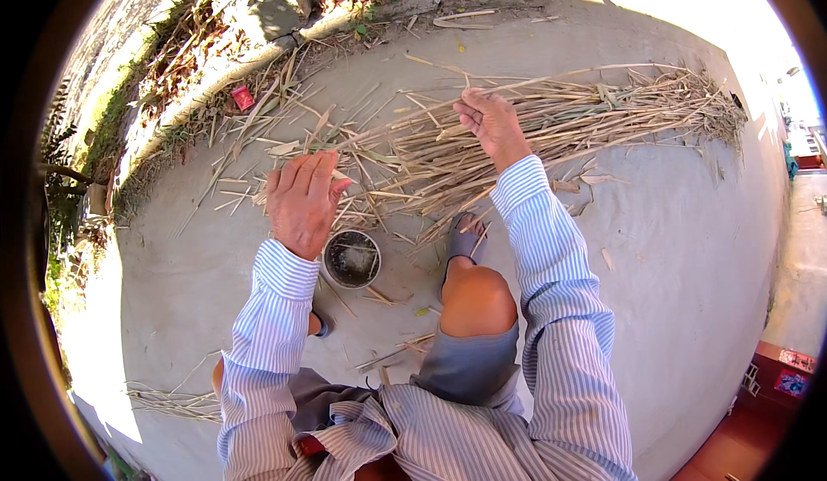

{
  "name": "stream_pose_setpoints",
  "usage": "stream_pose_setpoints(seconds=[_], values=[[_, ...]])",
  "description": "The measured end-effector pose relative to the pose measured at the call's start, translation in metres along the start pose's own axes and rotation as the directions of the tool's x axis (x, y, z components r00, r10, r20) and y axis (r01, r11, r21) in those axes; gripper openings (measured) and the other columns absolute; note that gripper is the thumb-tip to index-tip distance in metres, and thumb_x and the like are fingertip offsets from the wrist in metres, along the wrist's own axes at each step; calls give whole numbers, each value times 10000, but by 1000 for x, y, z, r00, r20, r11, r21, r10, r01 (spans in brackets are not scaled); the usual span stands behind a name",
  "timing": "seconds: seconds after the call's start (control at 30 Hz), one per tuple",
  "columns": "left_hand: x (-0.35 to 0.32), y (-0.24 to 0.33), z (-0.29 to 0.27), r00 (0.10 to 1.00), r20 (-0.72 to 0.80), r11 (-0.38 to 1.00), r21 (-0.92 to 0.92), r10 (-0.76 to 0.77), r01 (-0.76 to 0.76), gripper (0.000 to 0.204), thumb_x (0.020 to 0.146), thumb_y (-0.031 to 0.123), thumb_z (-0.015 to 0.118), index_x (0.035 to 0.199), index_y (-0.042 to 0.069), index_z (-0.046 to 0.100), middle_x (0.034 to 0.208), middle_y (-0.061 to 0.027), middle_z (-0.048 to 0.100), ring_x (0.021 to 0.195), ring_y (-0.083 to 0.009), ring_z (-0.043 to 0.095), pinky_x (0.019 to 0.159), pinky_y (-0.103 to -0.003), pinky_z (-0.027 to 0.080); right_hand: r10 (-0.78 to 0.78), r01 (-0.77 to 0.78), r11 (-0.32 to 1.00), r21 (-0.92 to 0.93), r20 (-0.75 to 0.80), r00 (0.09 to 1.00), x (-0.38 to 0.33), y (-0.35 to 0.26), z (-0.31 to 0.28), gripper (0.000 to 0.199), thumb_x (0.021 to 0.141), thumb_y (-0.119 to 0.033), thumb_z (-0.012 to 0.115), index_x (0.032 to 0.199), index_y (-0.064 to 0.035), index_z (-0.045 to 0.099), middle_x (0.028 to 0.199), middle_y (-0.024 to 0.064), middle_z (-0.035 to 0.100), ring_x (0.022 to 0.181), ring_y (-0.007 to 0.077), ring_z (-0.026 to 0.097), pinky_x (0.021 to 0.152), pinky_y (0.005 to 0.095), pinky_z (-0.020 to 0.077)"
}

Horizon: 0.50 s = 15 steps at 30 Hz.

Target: The person sits on the ground and repeatedly strips thin fibers from dried plant stalks by hand. The person places the stripped stalks into a metal bowl and discards the fibers onto the ground.

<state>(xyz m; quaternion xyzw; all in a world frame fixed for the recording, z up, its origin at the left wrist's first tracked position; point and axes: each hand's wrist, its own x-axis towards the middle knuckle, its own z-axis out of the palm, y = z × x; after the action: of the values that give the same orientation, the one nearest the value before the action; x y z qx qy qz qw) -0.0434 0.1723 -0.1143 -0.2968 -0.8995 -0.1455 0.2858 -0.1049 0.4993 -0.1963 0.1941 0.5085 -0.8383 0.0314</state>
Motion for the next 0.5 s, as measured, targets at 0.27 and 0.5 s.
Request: stream_pose_setpoints(seconds=[0.27,0.5], values=[[-5,-48,-85,982,163,996,13,-90,89,153,824,232,650,884,94,626,810,-51,652,779,-262,592,735,-384,396,32,-29,999,-16,199,979,-90,-35,109,251,858,-163,693,1051,-33,598,907,36,649,859,144,646,698,246,515],[-51,-113,-153,914,234,870,449,-332,201,103,827,190,630,821,99,581,785,-70,629,800,-260,589,749,-405,388,-109,109,994,8,50,993,-104,-68,123,217,870,-175,685,1020,-41,603,889,50,649,847,161,652,650,238,531]])
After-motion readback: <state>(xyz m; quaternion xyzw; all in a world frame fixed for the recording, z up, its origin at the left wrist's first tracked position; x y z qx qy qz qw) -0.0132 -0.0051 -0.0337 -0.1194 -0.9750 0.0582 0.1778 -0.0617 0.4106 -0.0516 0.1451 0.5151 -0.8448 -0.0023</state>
